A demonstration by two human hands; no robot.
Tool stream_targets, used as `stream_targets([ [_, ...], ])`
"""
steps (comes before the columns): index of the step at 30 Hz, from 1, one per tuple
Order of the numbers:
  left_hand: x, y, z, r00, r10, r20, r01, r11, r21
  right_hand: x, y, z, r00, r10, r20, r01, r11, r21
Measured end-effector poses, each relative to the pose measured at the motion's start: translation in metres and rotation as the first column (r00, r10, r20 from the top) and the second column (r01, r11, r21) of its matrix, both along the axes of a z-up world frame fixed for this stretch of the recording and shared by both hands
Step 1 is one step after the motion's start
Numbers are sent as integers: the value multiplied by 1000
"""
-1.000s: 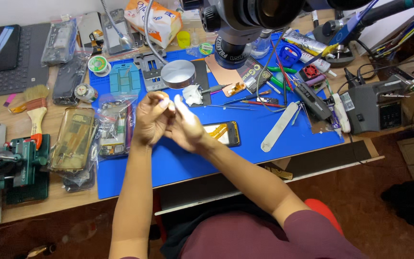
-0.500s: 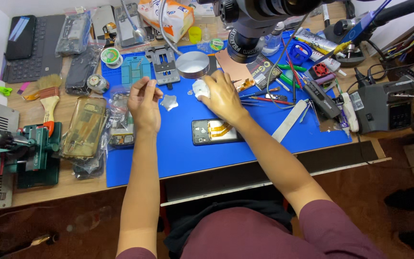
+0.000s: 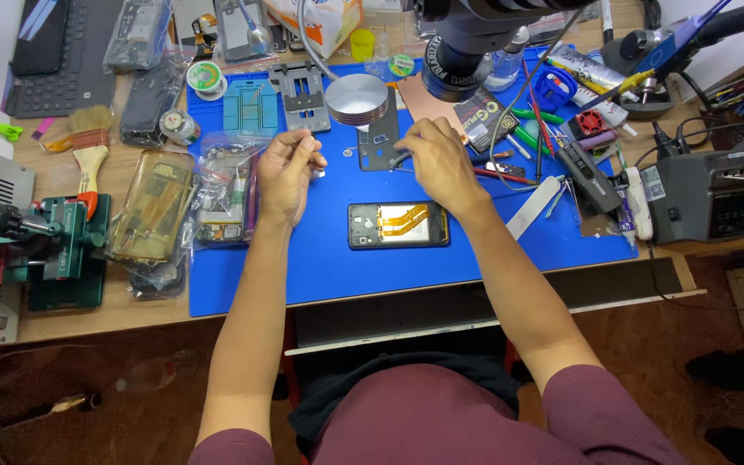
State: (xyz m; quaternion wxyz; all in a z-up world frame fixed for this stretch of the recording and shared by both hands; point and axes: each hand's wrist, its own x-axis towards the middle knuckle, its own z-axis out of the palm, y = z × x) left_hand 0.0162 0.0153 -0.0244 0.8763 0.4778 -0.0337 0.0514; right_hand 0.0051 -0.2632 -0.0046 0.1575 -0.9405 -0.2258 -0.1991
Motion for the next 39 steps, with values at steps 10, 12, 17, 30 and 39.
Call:
stream_targets([
  [10,4,0,-11,980,-196,-18,195,980,-43,-1,-1,26,987,88,131,-81,995,-59],
  [12,7,-2,-15,964,-256,-72,248,963,-104,-3,4,28,913,149,379,-199,975,98],
  [17,-2,-13,-5,942,-305,-143,282,946,-157,-21,30,26,937,151,316,-318,747,585],
  [30,-15,-29,-4,897,-416,-151,393,906,-157,-25,39,-5,928,194,317,-369,367,854],
  [39,-18,-31,-5,890,-417,-184,390,906,-166,-33,50,1,932,176,318,-363,395,844],
])
